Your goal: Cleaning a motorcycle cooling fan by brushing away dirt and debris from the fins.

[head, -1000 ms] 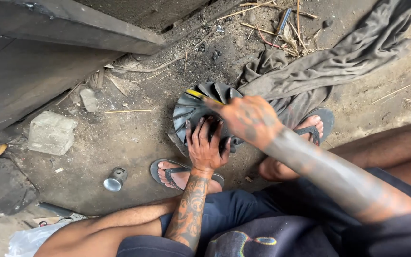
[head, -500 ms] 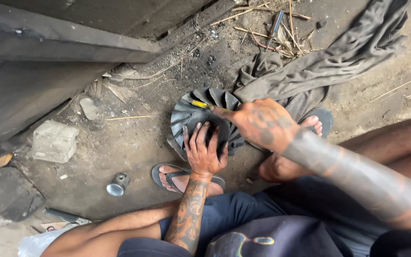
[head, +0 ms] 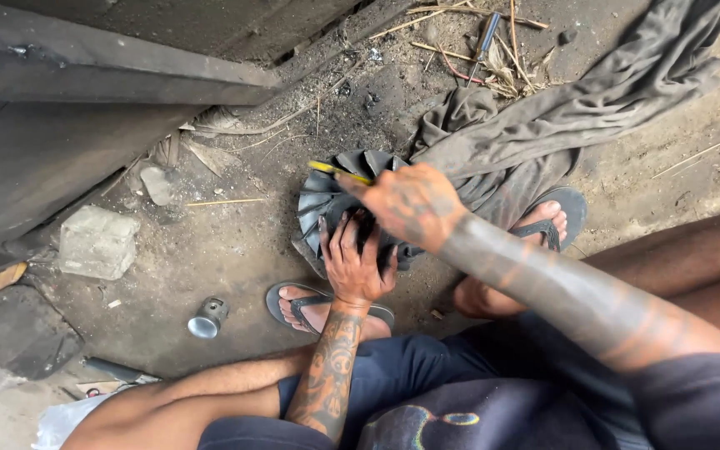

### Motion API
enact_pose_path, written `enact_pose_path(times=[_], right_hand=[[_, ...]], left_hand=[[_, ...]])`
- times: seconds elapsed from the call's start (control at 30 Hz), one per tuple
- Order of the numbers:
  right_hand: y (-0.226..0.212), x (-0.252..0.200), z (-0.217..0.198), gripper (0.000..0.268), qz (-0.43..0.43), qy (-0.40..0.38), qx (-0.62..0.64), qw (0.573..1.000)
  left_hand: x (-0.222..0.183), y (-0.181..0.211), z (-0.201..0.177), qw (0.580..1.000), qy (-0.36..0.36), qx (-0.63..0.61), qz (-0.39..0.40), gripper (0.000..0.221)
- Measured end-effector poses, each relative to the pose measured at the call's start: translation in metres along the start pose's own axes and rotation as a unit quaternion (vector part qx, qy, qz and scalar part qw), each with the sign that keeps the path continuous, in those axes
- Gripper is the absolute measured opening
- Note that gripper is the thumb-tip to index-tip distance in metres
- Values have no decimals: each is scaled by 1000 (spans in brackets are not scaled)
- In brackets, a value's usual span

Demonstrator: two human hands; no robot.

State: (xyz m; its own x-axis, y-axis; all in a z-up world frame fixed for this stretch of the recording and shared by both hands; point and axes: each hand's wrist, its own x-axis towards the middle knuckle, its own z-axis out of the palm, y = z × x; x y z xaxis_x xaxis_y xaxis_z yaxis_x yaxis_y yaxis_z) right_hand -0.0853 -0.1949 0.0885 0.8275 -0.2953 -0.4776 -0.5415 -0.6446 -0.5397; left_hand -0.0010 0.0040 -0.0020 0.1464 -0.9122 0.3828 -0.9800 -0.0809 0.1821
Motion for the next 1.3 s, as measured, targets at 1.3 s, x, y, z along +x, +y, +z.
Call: enact_pose_path(times=[1.3], right_hand=[[17,22,-13,52,-20,-30,65,997]], left_hand=[[7,1,-4,1000,17,-16,8,45]])
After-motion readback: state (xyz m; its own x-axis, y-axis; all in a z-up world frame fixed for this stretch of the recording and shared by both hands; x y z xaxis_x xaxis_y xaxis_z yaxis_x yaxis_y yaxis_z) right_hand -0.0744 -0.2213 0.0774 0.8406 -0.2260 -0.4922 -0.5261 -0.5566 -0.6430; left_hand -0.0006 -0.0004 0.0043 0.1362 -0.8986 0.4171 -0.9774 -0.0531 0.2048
